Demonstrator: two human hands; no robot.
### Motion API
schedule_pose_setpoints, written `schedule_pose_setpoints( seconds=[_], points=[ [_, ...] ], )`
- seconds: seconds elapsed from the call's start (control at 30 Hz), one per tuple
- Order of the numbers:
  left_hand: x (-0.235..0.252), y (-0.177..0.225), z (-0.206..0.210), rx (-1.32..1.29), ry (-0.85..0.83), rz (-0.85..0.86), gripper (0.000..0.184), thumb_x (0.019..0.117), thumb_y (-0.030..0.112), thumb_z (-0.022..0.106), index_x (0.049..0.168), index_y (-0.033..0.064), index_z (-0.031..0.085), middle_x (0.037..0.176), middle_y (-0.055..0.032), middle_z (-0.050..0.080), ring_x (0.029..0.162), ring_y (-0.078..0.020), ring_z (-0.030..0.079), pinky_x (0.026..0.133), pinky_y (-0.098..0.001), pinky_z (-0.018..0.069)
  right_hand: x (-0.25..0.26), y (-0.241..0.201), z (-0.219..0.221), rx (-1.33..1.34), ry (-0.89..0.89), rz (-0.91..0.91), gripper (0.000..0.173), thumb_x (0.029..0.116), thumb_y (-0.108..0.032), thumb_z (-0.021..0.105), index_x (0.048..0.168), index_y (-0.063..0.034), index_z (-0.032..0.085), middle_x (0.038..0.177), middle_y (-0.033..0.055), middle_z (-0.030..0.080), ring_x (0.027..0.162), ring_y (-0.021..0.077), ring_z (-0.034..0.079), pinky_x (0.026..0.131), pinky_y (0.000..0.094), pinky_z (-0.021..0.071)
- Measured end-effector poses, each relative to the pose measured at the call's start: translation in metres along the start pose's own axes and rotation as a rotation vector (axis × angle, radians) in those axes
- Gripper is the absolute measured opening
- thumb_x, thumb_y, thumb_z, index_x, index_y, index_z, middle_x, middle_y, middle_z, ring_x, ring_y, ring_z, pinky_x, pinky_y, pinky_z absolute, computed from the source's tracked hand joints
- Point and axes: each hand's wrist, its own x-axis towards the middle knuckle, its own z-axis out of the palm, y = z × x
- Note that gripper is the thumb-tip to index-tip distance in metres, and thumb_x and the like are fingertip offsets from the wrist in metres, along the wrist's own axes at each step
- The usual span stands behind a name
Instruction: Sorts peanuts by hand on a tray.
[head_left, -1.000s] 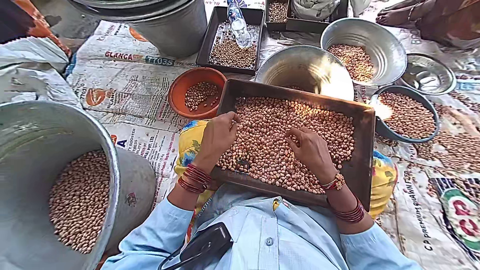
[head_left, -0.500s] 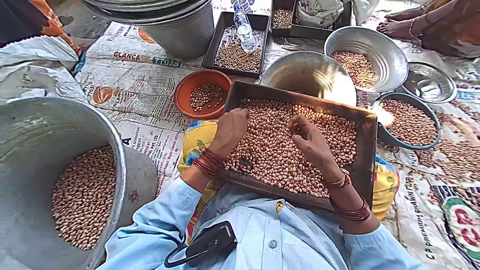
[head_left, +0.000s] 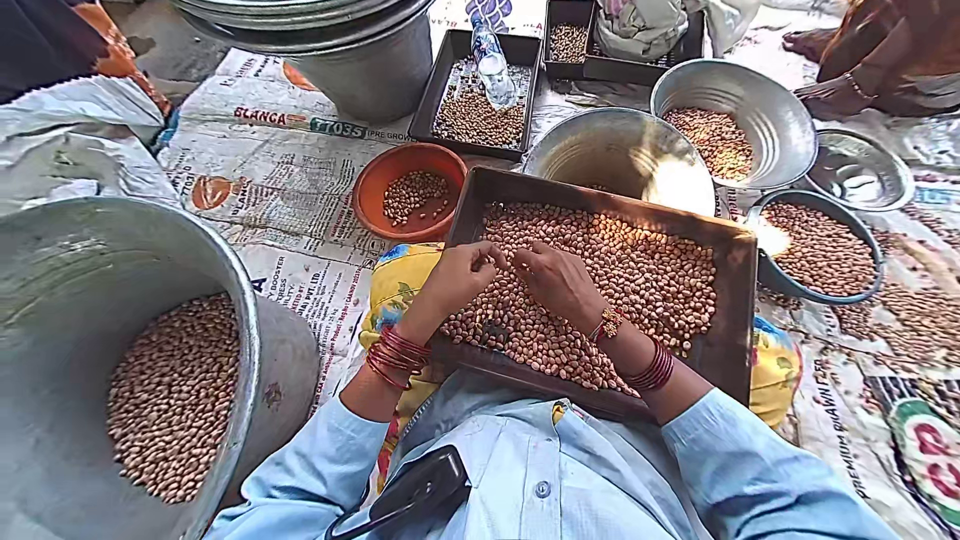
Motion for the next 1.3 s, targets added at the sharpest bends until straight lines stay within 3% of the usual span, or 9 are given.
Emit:
schedule_pose_setpoints(
  seconds=[0.1,0.2,0.3,0.4,0.5,0.63,0.9,1.13,1.3],
  points=[
    [-0.007,-0.001,0.014,0.160,-0.017,-0.015,0.015,0.0980,0.007,0.060,0.101,0.0074,0.075,0.097,-0.0096,0.071,0.087,-0.0229,0.066,0.079,-0.0487,0.0533,-0.002,0.007,-0.006,0.157,-0.013,0.056,0.017,0.0947,-0.017,0.069,0.107,-0.0065,0.073,0.092,0.0136,0.071,0.082,0.0314,0.071,0.070,0.0524,0.0564],
    [-0.009,-0.002,0.021,0.236,0.050,0.026,0.016,0.0987,0.005,0.061,0.104,0.0050,0.076,0.095,-0.0128,0.067,0.089,-0.0268,0.066,0.081,-0.0472,0.0541,-0.012,0.016,-0.022,0.528,0.065,0.222,0.013,0.0962,-0.013,0.063,0.107,-0.0077,0.067,0.069,0.0046,0.057,0.055,0.0158,0.051,0.051,0.0343,0.0423],
    [-0.009,-0.002,0.024,0.244,0.068,0.053,0.017,0.1005,0.006,0.062,0.106,0.0042,0.077,0.098,-0.0157,0.069,0.093,-0.0289,0.068,0.086,-0.0473,0.0555,-0.025,0.016,-0.038,0.777,0.044,0.335,0.016,0.0977,-0.009,0.049,0.108,-0.0098,0.061,0.075,0.0043,0.054,0.055,0.0112,0.046,0.050,0.0277,0.0380],
    [-0.009,-0.001,0.021,0.178,0.071,0.036,0.021,0.1024,0.003,0.056,0.107,0.0041,0.076,0.104,-0.0149,0.071,0.100,-0.0283,0.068,0.090,-0.0483,0.0541,-0.016,0.007,-0.030,0.525,-0.047,0.260,0.012,0.0976,-0.010,0.061,0.102,-0.0096,0.072,0.068,0.0023,0.056,0.057,0.0139,0.049,0.055,0.0347,0.0417],
    [-0.009,0.000,0.018,0.121,0.061,-0.019,0.028,0.1038,0.000,0.047,0.109,0.0067,0.074,0.111,-0.0114,0.071,0.105,-0.0243,0.067,0.092,-0.0475,0.0521,-0.017,-0.005,-0.013,0.195,-0.089,0.102,0.016,0.0986,-0.015,0.064,0.106,-0.0073,0.076,0.090,0.0131,0.073,0.083,0.0311,0.071,0.072,0.0523,0.0560],
    [-0.010,-0.002,0.025,0.261,0.072,0.004,0.013,0.0982,0.011,0.067,0.107,0.0057,0.075,0.096,-0.0119,0.066,0.080,-0.0247,0.064,0.076,-0.0457,0.0545,-0.018,-0.012,-0.004,-0.027,-0.110,0.063,0.018,0.1006,-0.016,0.061,0.108,-0.0050,0.073,0.094,0.0186,0.070,0.080,0.0361,0.070,0.066,0.0511,0.0557],
    [-0.013,0.003,0.036,0.415,0.017,-0.014,0.021,0.0982,0.015,0.065,0.111,0.0007,0.072,0.106,-0.0197,0.068,0.097,-0.0350,0.068,0.090,-0.0524,0.0543,-0.016,-0.017,-0.007,-0.056,-0.290,0.159,0.025,0.1023,-0.016,0.053,0.119,-0.0041,0.067,0.104,0.0193,0.069,0.092,0.0373,0.070,0.074,0.0527,0.0544],
    [-0.023,0.009,0.028,-0.234,-0.372,-0.056,0.025,0.0956,0.007,0.054,0.118,-0.0014,0.060,0.097,-0.0026,0.062,0.075,-0.0036,0.056,0.069,-0.0240,0.0490,-0.039,-0.046,-0.056,0.097,-0.269,0.116,0.022,0.0996,-0.013,0.059,0.117,-0.0033,0.068,0.108,0.0200,0.069,0.096,0.0366,0.070,0.080,0.0520,0.0548],
    [-0.033,0.027,0.048,-0.459,-0.589,-0.036,0.015,0.0870,0.001,0.067,0.098,0.0119,0.064,0.081,0.0141,0.063,0.073,0.0071,0.059,0.069,-0.0159,0.0515,-0.065,-0.067,-0.061,0.111,-0.222,0.029,0.015,0.0976,-0.008,0.059,0.108,-0.0026,0.068,0.097,0.0174,0.068,0.084,0.0342,0.070,0.068,0.0486,0.0559]
  ],
)
